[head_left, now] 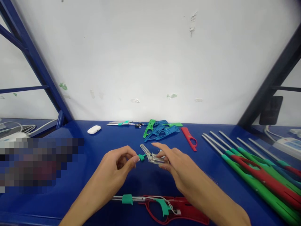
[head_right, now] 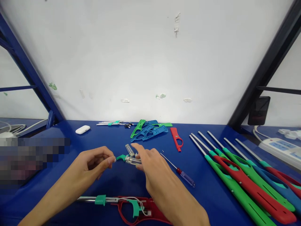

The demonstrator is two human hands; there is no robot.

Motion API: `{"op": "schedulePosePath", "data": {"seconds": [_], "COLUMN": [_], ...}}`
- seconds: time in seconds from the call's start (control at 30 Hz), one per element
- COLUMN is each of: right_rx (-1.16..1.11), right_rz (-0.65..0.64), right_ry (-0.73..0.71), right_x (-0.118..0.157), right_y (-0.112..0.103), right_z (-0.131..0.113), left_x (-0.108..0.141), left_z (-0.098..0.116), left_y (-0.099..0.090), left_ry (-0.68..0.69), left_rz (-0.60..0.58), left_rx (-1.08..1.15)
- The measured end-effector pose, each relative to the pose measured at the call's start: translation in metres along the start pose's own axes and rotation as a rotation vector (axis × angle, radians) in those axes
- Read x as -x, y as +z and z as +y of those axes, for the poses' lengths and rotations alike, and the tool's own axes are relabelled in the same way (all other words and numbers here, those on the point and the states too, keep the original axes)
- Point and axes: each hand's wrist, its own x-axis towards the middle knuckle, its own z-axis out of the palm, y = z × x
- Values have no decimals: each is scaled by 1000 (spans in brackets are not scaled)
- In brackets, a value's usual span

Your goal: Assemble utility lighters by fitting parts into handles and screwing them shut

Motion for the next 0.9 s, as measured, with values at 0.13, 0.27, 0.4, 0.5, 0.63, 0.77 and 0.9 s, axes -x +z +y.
{"op": "schedulePosePath", "data": {"seconds": [0.13,0.27,0.4,0.5,0.63,0.77,0.9], "right_rx": [-206,-293,-271,-272,-315,-308,-300], "right_rz": [-116,-128,-126,-108,-63,-53,-62], "right_ry": [61,98,113,104,81,75,37], "right_x": [-20,-25,-23,-23,-23,-22,-22], "right_y": [-13,-20,-18,-17,-21,-21,-19], "right_z": [-14,-25,-27,-26,-26,-24,-23], "left_x": [1,4,9,11,11,11,13], "left_z": [3,4,5,7,8,10,12], "left_y": [-1,1,2,2,1,1,3], "left_ry": [-26,-21,-22,-25,1,24,0], "left_rz": [-8,-21,-31,-41,-50,-41,-62], "left_rx": [120,241,402,456,503,509,508]}}
